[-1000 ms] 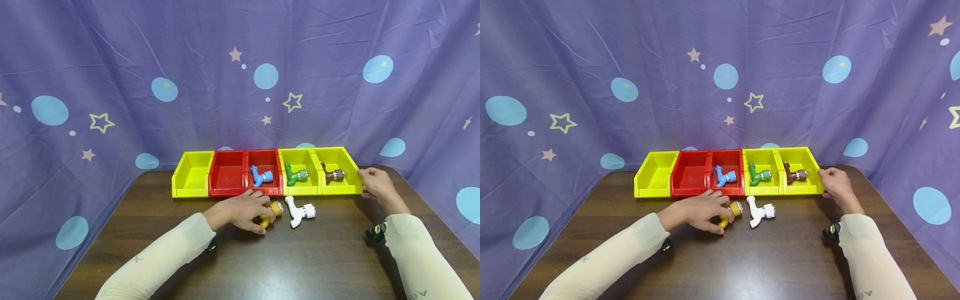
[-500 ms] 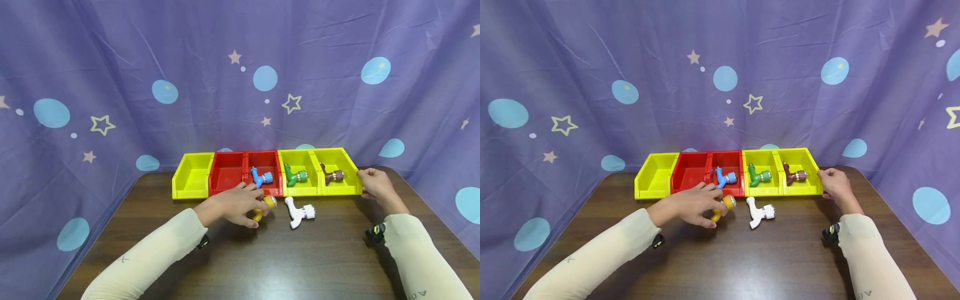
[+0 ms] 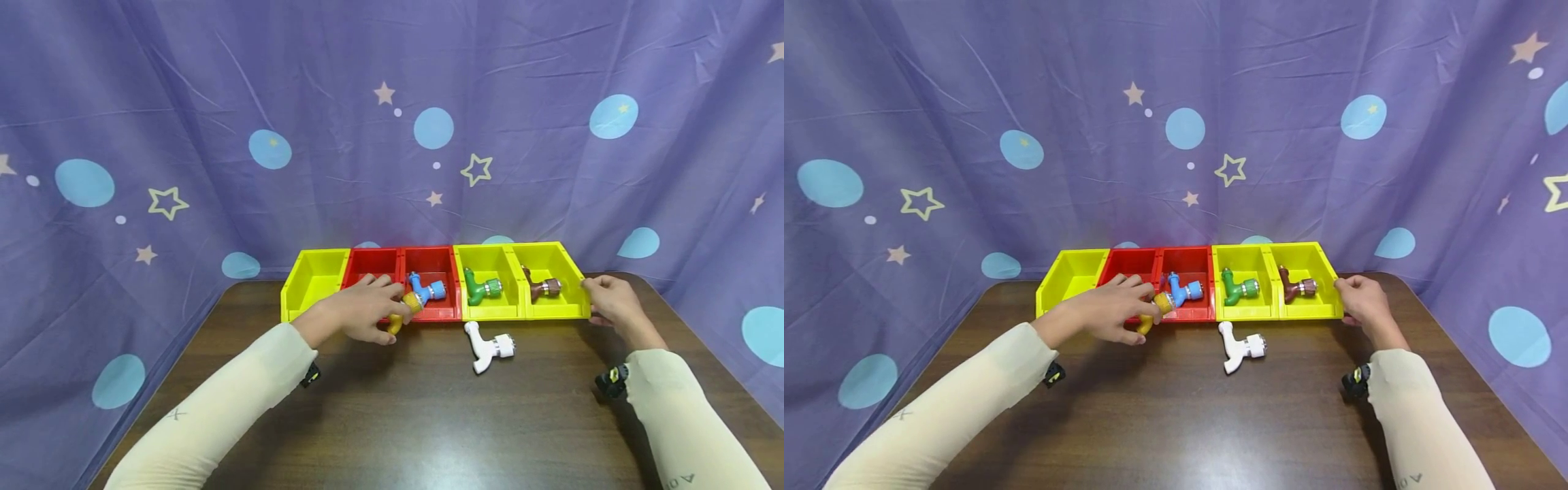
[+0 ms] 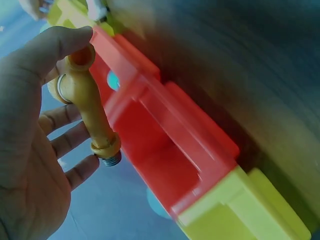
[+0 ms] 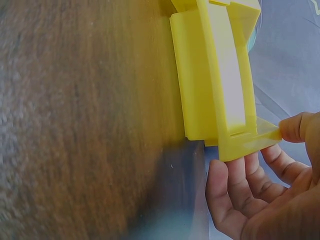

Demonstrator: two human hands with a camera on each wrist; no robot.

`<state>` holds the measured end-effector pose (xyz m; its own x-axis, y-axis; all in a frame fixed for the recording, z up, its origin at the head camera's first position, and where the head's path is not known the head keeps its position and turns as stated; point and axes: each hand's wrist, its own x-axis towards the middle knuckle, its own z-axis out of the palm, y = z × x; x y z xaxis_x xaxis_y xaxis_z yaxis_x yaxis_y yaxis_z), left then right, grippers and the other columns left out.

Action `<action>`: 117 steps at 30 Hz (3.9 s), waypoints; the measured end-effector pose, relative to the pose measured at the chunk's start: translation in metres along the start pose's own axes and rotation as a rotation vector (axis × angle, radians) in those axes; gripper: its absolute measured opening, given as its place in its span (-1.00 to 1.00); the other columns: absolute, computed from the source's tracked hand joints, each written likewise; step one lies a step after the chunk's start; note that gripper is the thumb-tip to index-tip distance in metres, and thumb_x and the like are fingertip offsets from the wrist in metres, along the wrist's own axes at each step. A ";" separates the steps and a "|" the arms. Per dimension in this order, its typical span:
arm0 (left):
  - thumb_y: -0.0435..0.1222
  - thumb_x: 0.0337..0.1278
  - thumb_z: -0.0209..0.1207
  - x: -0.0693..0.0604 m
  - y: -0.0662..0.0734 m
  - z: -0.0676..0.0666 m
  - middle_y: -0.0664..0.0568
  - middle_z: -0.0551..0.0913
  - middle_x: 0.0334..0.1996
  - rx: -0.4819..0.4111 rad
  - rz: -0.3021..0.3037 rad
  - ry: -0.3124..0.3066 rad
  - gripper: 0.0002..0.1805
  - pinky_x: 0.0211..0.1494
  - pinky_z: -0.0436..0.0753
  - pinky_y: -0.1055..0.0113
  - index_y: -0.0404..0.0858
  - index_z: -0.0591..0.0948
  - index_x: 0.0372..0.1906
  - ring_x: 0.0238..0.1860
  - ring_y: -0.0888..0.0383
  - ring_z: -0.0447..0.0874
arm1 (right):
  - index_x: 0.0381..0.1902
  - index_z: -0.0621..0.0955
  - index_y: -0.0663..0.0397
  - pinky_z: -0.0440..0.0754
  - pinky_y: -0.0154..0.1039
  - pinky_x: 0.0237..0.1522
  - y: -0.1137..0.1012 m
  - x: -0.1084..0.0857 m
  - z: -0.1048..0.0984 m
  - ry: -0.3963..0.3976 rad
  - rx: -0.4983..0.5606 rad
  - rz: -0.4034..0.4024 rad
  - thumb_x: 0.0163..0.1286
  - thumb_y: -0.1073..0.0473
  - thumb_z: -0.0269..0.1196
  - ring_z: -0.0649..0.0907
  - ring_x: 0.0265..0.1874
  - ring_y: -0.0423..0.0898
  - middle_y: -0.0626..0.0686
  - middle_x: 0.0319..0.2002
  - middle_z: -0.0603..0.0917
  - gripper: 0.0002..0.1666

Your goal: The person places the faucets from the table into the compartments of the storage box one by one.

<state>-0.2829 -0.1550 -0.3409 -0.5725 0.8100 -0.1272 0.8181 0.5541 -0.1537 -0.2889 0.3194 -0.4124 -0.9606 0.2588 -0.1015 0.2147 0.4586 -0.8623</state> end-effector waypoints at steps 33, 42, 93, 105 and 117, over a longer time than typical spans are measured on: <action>0.02 0.13 0.41 0.006 -0.069 0.021 0.06 0.50 0.05 0.029 -0.177 -0.048 -0.47 0.27 0.44 -0.03 0.06 0.65 0.23 0.11 0.01 0.31 | 0.10 0.47 0.33 0.76 -0.14 -0.35 0.002 0.000 0.003 0.016 0.031 -0.005 0.58 -0.07 -0.05 0.54 -0.32 -0.06 0.26 0.02 0.44 -0.47; -0.11 0.15 0.45 0.014 -0.077 0.019 0.03 0.50 -0.06 0.017 -0.142 -0.050 -0.59 0.12 0.53 0.09 -0.01 0.69 0.11 0.01 0.01 0.35 | 0.12 0.47 0.31 0.76 -0.12 -0.30 0.003 0.001 0.003 0.026 0.025 -0.002 0.58 -0.07 -0.06 0.54 -0.27 -0.02 0.30 0.10 0.44 -0.47; -0.11 0.26 0.36 0.037 -0.078 0.046 0.04 0.59 0.10 0.147 -0.236 -0.197 -0.63 0.35 0.41 0.00 0.17 0.65 0.15 0.12 0.02 0.51 | 0.08 0.46 0.32 0.76 -0.14 -0.30 0.004 0.002 0.002 -0.001 0.028 -0.014 0.62 -0.08 -0.05 0.54 -0.25 0.00 0.29 0.10 0.44 -0.48; -0.17 0.19 0.41 0.030 -0.079 0.029 0.03 0.57 -0.04 0.068 -0.228 -0.049 -0.56 0.30 0.46 -0.03 0.05 0.66 0.18 0.05 0.00 0.48 | 0.08 0.45 0.31 0.76 -0.12 -0.25 0.004 0.001 0.000 -0.017 0.017 -0.017 0.62 -0.12 -0.05 0.60 -0.21 -0.01 0.35 0.14 0.45 -0.46; -0.21 0.26 0.30 0.022 -0.068 0.020 0.02 0.58 -0.13 0.032 -0.103 0.245 -0.74 0.17 0.52 0.05 -0.14 0.66 0.01 -0.04 0.00 0.50 | 0.11 0.45 0.33 0.76 -0.14 -0.27 0.004 0.002 -0.001 -0.029 0.031 -0.015 0.60 -0.12 -0.04 0.60 -0.23 -0.02 0.37 0.16 0.44 -0.43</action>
<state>-0.3516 -0.1788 -0.3527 -0.6193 0.7741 0.1314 0.7520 0.6329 -0.1845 -0.2902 0.3231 -0.4155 -0.9685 0.2269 -0.1027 0.1952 0.4356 -0.8787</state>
